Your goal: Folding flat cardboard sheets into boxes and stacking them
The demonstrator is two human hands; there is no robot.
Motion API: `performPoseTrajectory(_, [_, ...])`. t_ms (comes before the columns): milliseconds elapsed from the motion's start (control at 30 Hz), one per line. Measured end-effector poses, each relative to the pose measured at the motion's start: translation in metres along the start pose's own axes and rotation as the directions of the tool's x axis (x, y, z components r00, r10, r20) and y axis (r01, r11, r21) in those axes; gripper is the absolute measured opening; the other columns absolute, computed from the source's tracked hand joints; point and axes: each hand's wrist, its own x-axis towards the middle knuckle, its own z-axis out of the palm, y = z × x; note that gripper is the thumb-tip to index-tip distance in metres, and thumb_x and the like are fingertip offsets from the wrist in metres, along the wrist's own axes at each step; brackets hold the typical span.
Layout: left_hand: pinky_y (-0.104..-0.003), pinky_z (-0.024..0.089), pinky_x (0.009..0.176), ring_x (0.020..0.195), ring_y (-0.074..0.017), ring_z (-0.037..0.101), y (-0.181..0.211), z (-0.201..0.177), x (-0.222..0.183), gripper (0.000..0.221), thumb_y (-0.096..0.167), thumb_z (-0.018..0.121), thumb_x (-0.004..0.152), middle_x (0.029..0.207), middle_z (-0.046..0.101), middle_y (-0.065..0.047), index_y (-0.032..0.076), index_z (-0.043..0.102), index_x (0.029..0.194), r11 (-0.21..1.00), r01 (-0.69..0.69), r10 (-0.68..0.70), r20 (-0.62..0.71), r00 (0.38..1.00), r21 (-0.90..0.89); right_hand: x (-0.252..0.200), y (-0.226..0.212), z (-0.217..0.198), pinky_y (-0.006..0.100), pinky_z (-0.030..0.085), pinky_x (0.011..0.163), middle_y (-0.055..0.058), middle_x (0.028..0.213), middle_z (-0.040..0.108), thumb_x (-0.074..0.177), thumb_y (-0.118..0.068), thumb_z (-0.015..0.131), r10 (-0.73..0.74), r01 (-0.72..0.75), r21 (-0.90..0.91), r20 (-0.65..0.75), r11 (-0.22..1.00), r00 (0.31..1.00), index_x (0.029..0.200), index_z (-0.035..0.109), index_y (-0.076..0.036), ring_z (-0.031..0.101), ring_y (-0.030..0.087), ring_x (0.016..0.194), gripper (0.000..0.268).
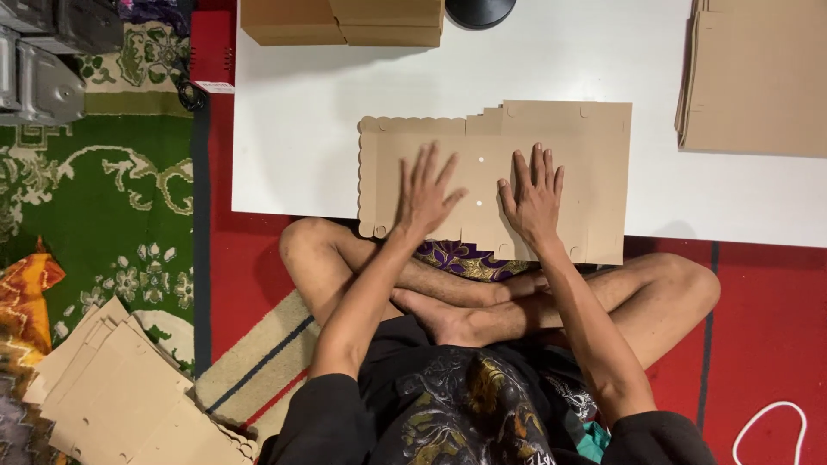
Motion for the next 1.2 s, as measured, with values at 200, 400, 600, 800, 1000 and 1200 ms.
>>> performPoseTrajectory(200, [-0.075, 0.006, 0.116, 0.154, -0.0434, 0.009, -0.048, -0.031, -0.004, 0.072, 0.06, 0.037, 0.106, 0.165, 0.015, -0.028, 0.012, 0.031, 0.159, 0.895, 0.441, -0.443, 0.012, 0.896, 0.071, -0.001, -0.007, -0.006, 0.063, 0.017, 0.121, 0.021, 0.163, 0.035, 0.106, -0.051, 0.05, 0.006, -0.006, -0.002, -0.006, 1.0, 1.0, 0.154, 0.048, -0.016, 0.027, 0.039, 0.152, 0.059])
performPoseTrajectory(400, [-0.075, 0.016, 0.116, 0.154, -0.045, 0.019, 0.05, -0.025, -0.004, 0.08, 0.054, 0.063, 0.097, 0.166, 0.021, -0.025, 0.022, 0.028, 0.161, 0.991, 0.06, -0.081, -0.185, 0.979, -0.117, 0.0, -0.006, -0.003, 0.064, 0.016, 0.121, 0.021, 0.163, 0.034, 0.106, -0.051, 0.049, 0.008, -0.008, -0.013, -0.014, 1.0, 1.0, 0.154, 0.048, -0.017, 0.026, 0.039, 0.153, 0.059])
performPoseTrajectory(600, [-0.064, 0.022, 0.121, 0.152, -0.0351, 0.027, 0.025, 0.0, -0.004, 0.07, 0.066, 0.039, 0.1, 0.165, 0.025, -0.017, 0.023, 0.041, 0.155, 0.998, 0.017, -0.018, -0.01, 1.0, -0.069, 0.0, -0.006, -0.002, 0.064, 0.016, 0.121, 0.02, 0.164, 0.032, 0.107, -0.051, 0.046, 0.001, -0.001, -0.011, 0.0, 1.0, 1.0, 0.155, 0.046, -0.017, 0.025, 0.039, 0.153, 0.059])
performPoseTrajectory(800, [-0.077, 0.007, 0.114, 0.154, -0.0424, 0.011, -0.041, -0.019, -0.005, 0.07, 0.067, 0.036, 0.103, 0.167, 0.015, -0.021, 0.026, 0.032, 0.16, 0.955, 0.294, -0.296, 0.049, 0.954, 0.042, -0.001, -0.007, -0.005, 0.063, 0.016, 0.121, 0.02, 0.164, 0.033, 0.107, -0.049, 0.047, 0.0, -0.001, -0.014, -0.012, 1.0, 1.0, 0.155, 0.046, -0.017, 0.026, 0.038, 0.153, 0.058])
performPoseTrajectory(1000, [-0.078, 0.001, 0.112, 0.155, -0.0466, 0.001, 0.007, -0.011, 0.014, 0.08, 0.054, 0.061, 0.1, 0.168, 0.008, -0.025, 0.019, 0.026, 0.163, 0.908, 0.386, -0.407, -0.127, 0.905, -0.16, 0.002, -0.009, -0.008, 0.064, 0.015, 0.121, 0.021, 0.164, 0.032, 0.107, -0.052, 0.043, 0.01, -0.01, -0.011, 0.01, 1.0, 1.0, 0.156, 0.044, -0.017, 0.024, 0.039, 0.153, 0.06])
performPoseTrajectory(1200, [-0.068, 0.019, 0.12, 0.156, -0.038, 0.013, 0.026, 0.006, 0.014, 0.075, 0.063, 0.041, 0.101, 0.167, 0.019, -0.021, 0.018, 0.031, 0.16, 0.999, 0.054, -0.054, 0.084, 0.995, -0.002, 0.001, -0.01, -0.01, 0.064, 0.014, 0.122, 0.021, 0.165, 0.029, 0.108, -0.052, 0.042, 0.006, -0.005, -0.007, 0.039, 1.0, 0.999, 0.158, 0.04, -0.016, 0.02, 0.039, 0.154, 0.061])
